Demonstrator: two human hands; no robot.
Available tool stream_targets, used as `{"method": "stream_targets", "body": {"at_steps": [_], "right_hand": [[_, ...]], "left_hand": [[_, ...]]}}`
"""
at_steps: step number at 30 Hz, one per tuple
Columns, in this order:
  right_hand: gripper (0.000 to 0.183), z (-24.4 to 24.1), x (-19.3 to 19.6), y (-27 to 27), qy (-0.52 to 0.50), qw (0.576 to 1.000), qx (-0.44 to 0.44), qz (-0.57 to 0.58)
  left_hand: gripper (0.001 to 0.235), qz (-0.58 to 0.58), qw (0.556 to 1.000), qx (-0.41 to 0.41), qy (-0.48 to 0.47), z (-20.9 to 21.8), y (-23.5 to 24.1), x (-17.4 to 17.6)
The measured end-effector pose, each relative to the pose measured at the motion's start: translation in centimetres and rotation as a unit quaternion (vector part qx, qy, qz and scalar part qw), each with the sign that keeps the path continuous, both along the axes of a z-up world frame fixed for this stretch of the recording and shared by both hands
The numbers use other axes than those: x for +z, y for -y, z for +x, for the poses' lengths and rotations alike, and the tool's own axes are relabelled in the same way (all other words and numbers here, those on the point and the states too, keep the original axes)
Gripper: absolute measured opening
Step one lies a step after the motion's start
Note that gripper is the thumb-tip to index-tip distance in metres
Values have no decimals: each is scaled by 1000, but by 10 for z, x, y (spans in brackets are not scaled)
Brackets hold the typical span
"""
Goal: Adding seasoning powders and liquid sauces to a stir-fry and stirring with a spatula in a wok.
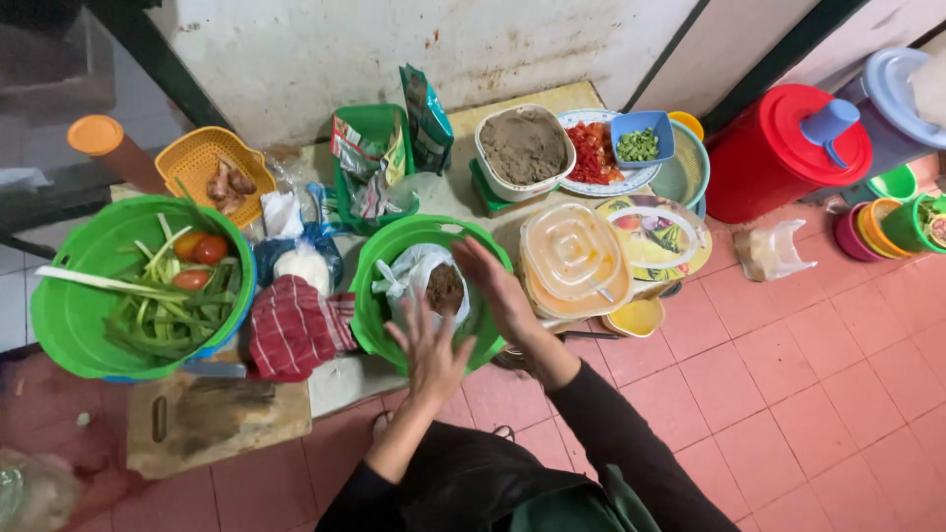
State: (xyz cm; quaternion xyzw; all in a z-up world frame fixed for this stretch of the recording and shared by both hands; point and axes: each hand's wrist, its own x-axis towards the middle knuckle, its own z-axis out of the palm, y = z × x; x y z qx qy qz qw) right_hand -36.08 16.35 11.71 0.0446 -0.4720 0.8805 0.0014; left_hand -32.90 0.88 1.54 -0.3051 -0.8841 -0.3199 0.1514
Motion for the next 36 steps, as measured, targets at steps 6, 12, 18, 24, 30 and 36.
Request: {"method": "stream_targets", "body": {"at_steps": [6, 12, 18, 24, 30, 36], "right_hand": [[56, -196, -32, -33, -89, 783, -240, 566], [87, -348, -93, -52, -5, 599, -306, 739], [38, -384, -109, -72, 12, 617, -305, 725], [18, -332, -11, -65, -122, 593, -432, 668], [18, -202, 124, -102, -118, 631, -479, 599], [19, -16, 206, -162, -129, 575, -510, 627]], "left_hand": [[68, 50, 985, 153, 68, 3, 87, 7], [56, 79, 991, 100, 29, -57, 144, -9], [52, 79, 994, 55, 50, -103, 160, 0], [56, 75, 995, -22, 57, -116, 127, 3], [50, 106, 989, -103, 17, -112, 54, 44], [51, 159, 964, -212, 37, -53, -53, 72]]}}
